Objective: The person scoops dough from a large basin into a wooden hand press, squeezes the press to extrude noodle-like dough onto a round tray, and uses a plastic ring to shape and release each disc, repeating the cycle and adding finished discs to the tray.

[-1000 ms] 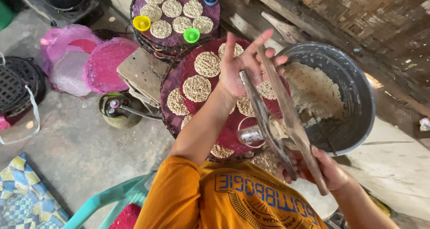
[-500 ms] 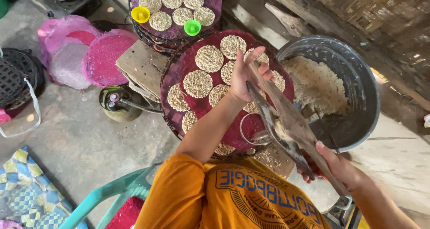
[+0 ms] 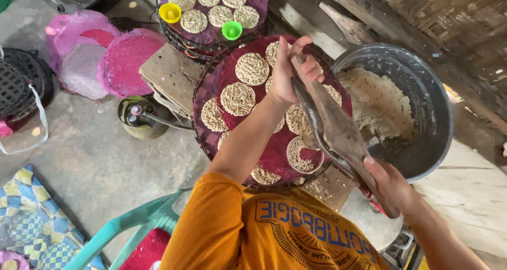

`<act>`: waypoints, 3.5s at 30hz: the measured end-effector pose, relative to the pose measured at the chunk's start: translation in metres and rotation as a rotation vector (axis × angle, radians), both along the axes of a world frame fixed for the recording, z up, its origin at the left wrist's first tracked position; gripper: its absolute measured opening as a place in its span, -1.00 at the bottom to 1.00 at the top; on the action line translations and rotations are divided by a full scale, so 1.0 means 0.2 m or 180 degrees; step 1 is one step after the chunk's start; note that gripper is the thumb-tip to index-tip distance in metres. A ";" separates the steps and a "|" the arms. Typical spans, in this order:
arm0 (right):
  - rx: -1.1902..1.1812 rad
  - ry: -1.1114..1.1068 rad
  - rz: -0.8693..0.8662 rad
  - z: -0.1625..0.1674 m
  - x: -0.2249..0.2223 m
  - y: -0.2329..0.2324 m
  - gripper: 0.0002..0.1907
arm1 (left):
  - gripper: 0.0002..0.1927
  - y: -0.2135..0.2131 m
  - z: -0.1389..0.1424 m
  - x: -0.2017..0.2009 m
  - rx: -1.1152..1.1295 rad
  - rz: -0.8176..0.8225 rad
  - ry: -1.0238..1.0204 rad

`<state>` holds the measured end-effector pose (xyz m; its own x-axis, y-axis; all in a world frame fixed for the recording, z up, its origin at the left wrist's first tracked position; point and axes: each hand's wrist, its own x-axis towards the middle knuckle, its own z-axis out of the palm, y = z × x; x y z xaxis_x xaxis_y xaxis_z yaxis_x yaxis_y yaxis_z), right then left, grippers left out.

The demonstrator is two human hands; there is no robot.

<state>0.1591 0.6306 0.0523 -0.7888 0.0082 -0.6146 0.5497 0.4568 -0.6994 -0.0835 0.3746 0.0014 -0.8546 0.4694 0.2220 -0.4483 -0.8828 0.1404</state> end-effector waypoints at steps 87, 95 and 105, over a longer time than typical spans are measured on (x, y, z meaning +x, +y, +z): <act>0.1809 0.2467 0.1615 -0.24 -0.38 -0.79 -0.79 | -0.75 -1.34 -0.18 0.96 -0.3188 0.2711 0.1491; 0.1892 0.2306 0.1598 -0.29 -0.42 -0.75 -0.79 | -0.68 -1.35 -0.21 1.00 -0.3294 0.2734 0.1429; 0.1574 0.2847 0.1096 0.06 -0.36 -0.80 -0.69 | -0.58 -1.22 -0.02 0.91 -0.3820 0.2803 0.1843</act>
